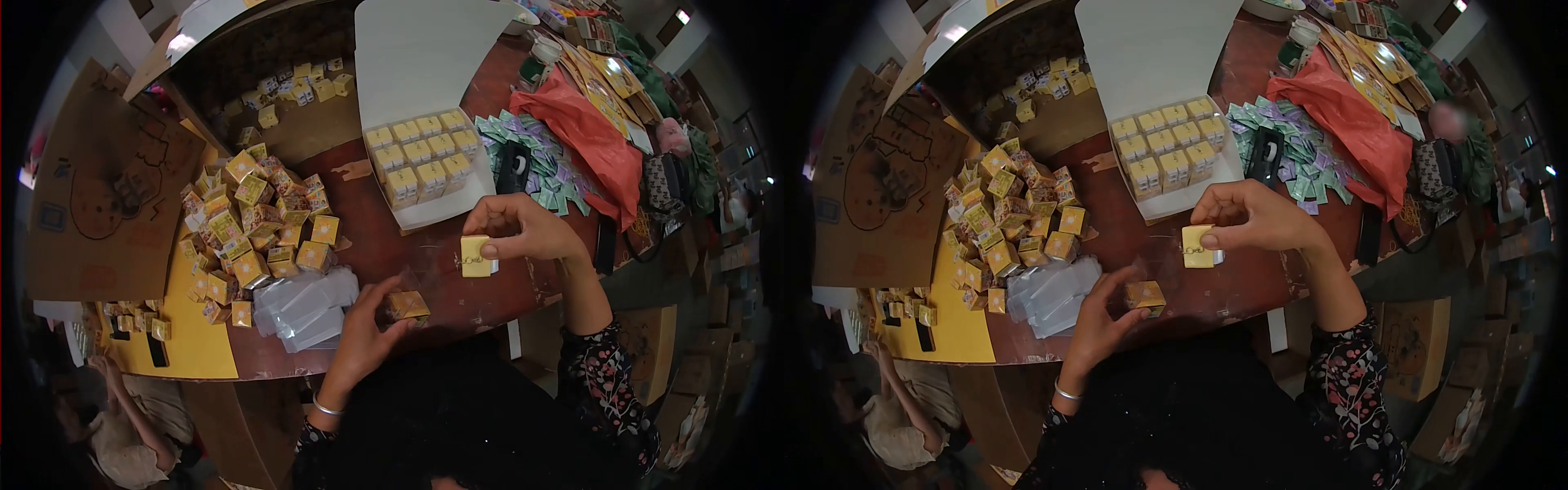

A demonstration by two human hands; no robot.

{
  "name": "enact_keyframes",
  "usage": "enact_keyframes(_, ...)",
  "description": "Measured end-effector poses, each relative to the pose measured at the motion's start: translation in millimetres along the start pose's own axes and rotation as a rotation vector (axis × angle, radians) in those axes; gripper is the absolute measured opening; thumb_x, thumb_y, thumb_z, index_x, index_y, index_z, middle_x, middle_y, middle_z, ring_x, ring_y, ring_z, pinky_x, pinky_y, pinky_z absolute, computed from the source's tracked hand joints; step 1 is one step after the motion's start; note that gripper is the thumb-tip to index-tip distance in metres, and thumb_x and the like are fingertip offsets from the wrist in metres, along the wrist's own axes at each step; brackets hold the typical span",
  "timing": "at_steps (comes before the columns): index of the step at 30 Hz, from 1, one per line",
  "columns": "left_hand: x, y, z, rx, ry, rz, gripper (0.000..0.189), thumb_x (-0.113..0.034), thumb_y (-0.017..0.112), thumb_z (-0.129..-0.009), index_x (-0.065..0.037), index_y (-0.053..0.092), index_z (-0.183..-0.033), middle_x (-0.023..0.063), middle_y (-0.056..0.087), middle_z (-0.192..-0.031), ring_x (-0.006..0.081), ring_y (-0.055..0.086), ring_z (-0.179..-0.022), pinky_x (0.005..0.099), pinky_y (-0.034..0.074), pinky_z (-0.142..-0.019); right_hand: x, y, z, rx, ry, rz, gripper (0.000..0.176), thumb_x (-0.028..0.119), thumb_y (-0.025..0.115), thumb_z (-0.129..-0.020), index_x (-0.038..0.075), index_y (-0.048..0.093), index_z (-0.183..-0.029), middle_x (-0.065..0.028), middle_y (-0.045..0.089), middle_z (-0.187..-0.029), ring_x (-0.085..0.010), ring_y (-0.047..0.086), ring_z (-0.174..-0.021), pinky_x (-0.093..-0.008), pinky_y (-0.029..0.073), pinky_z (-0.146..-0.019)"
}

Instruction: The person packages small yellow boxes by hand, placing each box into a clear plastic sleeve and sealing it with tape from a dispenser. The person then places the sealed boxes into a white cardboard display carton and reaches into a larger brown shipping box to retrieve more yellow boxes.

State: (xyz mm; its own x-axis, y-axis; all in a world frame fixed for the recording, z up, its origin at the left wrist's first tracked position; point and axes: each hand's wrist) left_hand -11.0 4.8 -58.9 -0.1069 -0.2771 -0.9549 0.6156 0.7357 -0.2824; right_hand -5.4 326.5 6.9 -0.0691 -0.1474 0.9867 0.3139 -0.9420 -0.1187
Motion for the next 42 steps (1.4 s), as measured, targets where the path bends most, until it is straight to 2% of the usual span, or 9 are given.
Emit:
enact_keyframes(5, -6, 3, -4, 0.055, 0.011, 0.075, 0.062, -0.001, 0.081, -0.082, -0.003, 0.056, -0.139, 0.0114, 0.062, -0.132, 0.0229, 0.063, -0.122, 0.0345, 0.049, -0.106, 42, 26, -6, -0.063, 0.001, 0.447, 0.037, 0.021, 0.085, -0.082, 0.001, 0.067, -0.107, -0.0081, 0.071, -0.094, -0.0165, 0.069, -0.081, -0.031, 0.055, -0.073)
enact_keyframes(9, -8, 6, -5, 0.067, 0.031, 0.174, 0.065, -0.004, 0.082, -0.084, -0.002, 0.053, -0.142, 0.014, 0.062, -0.122, 0.0258, 0.067, -0.113, 0.0356, 0.054, -0.097, 51, 36, -13, 0.0, -0.14, 0.755, 0.039, 0.019, 0.087, -0.076, 0.003, 0.067, -0.105, -0.0104, 0.07, -0.092, -0.0243, 0.069, -0.079, -0.0331, 0.055, -0.073)
enact_keyframes(12, -13, 9, -6, 0.078, 0.009, 0.207, 0.064, -0.003, 0.081, -0.086, -0.002, 0.052, -0.143, 0.0132, 0.061, -0.123, 0.0249, 0.066, -0.115, 0.035, 0.054, -0.098, 54, 35, -18, 0.119, -0.115, 0.762, 0.04, 0.021, 0.088, -0.075, 0.003, 0.069, -0.105, -0.0109, 0.07, -0.094, -0.0267, 0.07, -0.08, -0.0357, 0.055, -0.072)
enact_keyframes(18, -9, 21, -6, 0.094, -0.003, 0.354, 0.066, -0.002, 0.078, -0.088, -0.002, 0.047, -0.146, 0.0121, 0.06, -0.129, 0.024, 0.065, -0.12, 0.034, 0.052, -0.102, 46, 24, -38, 0.377, -0.303, 0.654, 0.033, 0.016, 0.084, -0.081, 0.002, 0.071, -0.109, -0.0107, 0.071, -0.094, -0.0281, 0.072, -0.085, -0.037, 0.056, -0.074)
enact_keyframes(21, -7, 22, -6, 0.067, 0.021, 0.378, 0.068, -0.002, 0.077, -0.089, -0.003, 0.045, -0.148, 0.0121, 0.06, -0.132, 0.0225, 0.064, -0.121, 0.033, 0.051, -0.103, 50, 31, -42, 0.3, -0.109, 0.561, 0.033, 0.009, 0.083, -0.081, 0.005, 0.072, -0.112, -0.0067, 0.074, -0.105, -0.0256, 0.072, -0.096, -0.0349, 0.058, -0.083)
enact_keyframes(24, -10, 21, -7, 0.036, 0.061, 0.415, 0.072, -0.002, 0.076, -0.09, -0.005, 0.039, -0.153, 0.0124, 0.059, -0.133, 0.0221, 0.063, -0.122, 0.0326, 0.051, -0.103, 49, 35, -41, 0.274, -0.002, 0.521, 0.029, 0.009, 0.081, -0.083, 0.005, 0.071, -0.111, -0.0078, 0.073, -0.104, -0.0263, 0.073, -0.095, -0.034, 0.059, -0.081)
enact_keyframes(30, -16, 19, -8, -0.013, 0.061, 0.516, 0.083, -0.002, 0.074, -0.092, -0.008, 0.028, -0.161, 0.0131, 0.059, -0.132, 0.0241, 0.062, -0.123, 0.0336, 0.051, -0.102, 43, 42, -33, 0.103, -0.338, 0.767, 0.021, 0.023, 0.076, -0.091, 0.007, 0.071, -0.104, -0.0121, 0.072, -0.094, -0.0285, 0.071, -0.098, -0.0392, 0.057, -0.081)
enact_keyframes(33, -17, 22, -8, -0.01, 0.087, 0.485, 0.083, -0.002, 0.074, -0.092, -0.009, 0.027, -0.161, 0.0131, 0.057, -0.132, 0.0241, 0.061, -0.122, 0.0338, 0.051, -0.102, 43, 42, -32, 0.131, -0.256, 0.774, 0.024, 0.026, 0.076, -0.09, 0.009, 0.072, -0.107, -0.0115, 0.071, -0.09, -0.0287, 0.069, -0.101, -0.0409, 0.055, -0.08)
enact_keyframes(42, -11, 22, -7, -0.023, 0.163, 0.242, 0.087, 0.002, 0.077, -0.088, -0.009, 0.03, -0.16, 0.0108, 0.057, -0.131, 0.0233, 0.062, -0.122, 0.0357, 0.051, -0.104, 54, 37, -35, 0.229, -0.1, 0.744, 0.03, 0.018, 0.082, -0.082, 0.006, 0.072, -0.107, -0.0135, 0.073, -0.092, -0.031, 0.073, -0.086, -0.0424, 0.056, -0.076)
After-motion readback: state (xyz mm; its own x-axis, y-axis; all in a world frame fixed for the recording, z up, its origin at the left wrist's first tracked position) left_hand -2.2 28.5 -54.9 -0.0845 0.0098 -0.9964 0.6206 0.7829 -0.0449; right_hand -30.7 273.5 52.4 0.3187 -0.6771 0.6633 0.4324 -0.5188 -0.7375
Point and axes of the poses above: each hand's wrist, its own z-axis away from the middle knuckle, its own y-axis out of the palm, x = y × z
